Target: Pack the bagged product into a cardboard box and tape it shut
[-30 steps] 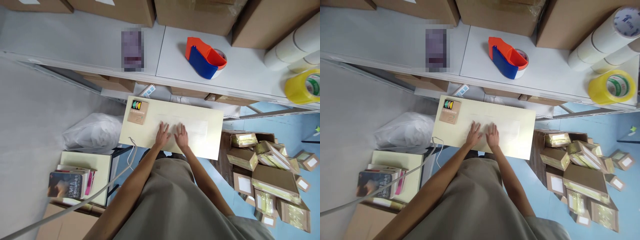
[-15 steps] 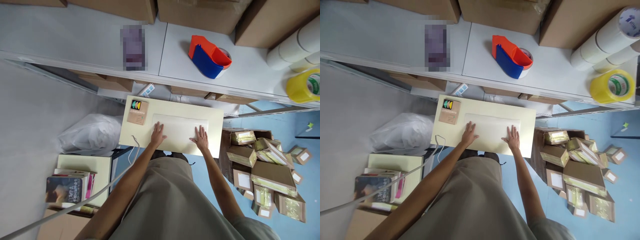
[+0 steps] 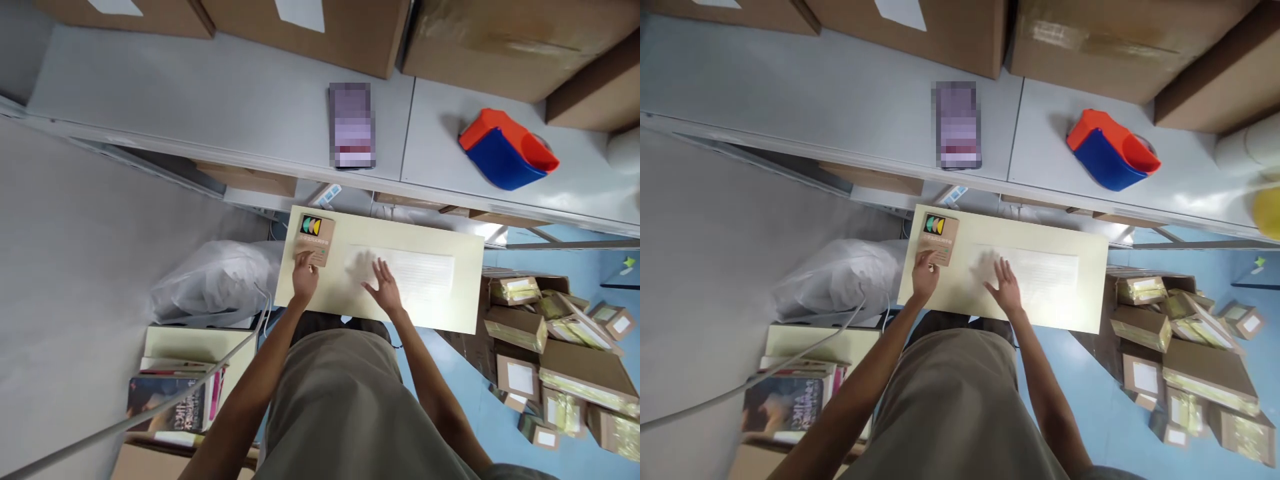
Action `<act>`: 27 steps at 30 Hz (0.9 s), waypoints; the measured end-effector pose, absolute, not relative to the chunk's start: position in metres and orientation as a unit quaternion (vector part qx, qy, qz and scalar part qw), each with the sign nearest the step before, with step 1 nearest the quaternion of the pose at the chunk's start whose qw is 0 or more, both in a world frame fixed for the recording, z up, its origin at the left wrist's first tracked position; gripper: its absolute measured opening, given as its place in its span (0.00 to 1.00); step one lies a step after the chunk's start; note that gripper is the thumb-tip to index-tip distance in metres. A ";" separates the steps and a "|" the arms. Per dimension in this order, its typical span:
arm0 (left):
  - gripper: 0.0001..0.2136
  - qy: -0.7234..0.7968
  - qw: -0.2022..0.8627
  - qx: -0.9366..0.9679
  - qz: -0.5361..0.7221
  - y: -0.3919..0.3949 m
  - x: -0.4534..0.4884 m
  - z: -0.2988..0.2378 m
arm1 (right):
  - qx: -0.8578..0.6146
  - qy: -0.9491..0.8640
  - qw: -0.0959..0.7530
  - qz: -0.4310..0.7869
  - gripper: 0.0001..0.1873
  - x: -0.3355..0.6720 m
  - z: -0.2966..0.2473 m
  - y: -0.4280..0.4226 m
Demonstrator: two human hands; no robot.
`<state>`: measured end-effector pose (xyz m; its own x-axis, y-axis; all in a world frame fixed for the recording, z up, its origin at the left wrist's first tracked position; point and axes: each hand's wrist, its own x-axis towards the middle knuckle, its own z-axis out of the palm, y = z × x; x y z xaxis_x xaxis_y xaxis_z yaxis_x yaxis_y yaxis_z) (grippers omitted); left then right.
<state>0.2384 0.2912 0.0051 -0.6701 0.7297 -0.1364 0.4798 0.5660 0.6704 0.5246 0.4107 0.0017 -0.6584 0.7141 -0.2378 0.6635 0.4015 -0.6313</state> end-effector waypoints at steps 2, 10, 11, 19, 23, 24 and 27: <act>0.25 0.879 0.183 0.322 0.301 0.284 0.206 0.004 | -0.374 -0.816 0.048 0.438 0.43 0.469 0.002 0.396; 0.14 0.886 0.273 0.277 0.251 0.305 0.148 -0.023 | -0.429 -0.744 0.014 0.512 0.40 0.346 -0.019 0.364; 0.11 0.887 0.284 0.268 0.247 0.308 0.146 -0.025 | -0.434 -0.748 0.009 0.503 0.40 0.344 -0.021 0.361; 0.15 0.843 0.361 0.244 0.316 0.300 0.150 -0.001 | -0.440 -0.729 0.004 0.524 0.35 0.348 -0.015 0.361; 0.15 0.835 0.358 0.216 0.357 0.279 0.163 0.026 | -0.418 -0.656 0.052 0.626 0.25 0.353 -0.004 0.372; 0.16 0.828 0.367 0.211 0.368 0.273 0.168 0.032 | -0.416 -0.643 0.065 0.640 0.24 0.358 -0.001 0.374; 0.20 0.797 0.404 0.200 0.401 0.261 0.192 0.047 | -0.416 -0.631 0.089 0.648 0.22 0.386 0.013 0.384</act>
<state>0.1916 0.2606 0.0466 -0.5935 0.6435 -0.4833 -0.0048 0.5977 0.8017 0.3856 0.3844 0.0128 -0.6376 0.6415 -0.4267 0.4098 -0.1866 -0.8929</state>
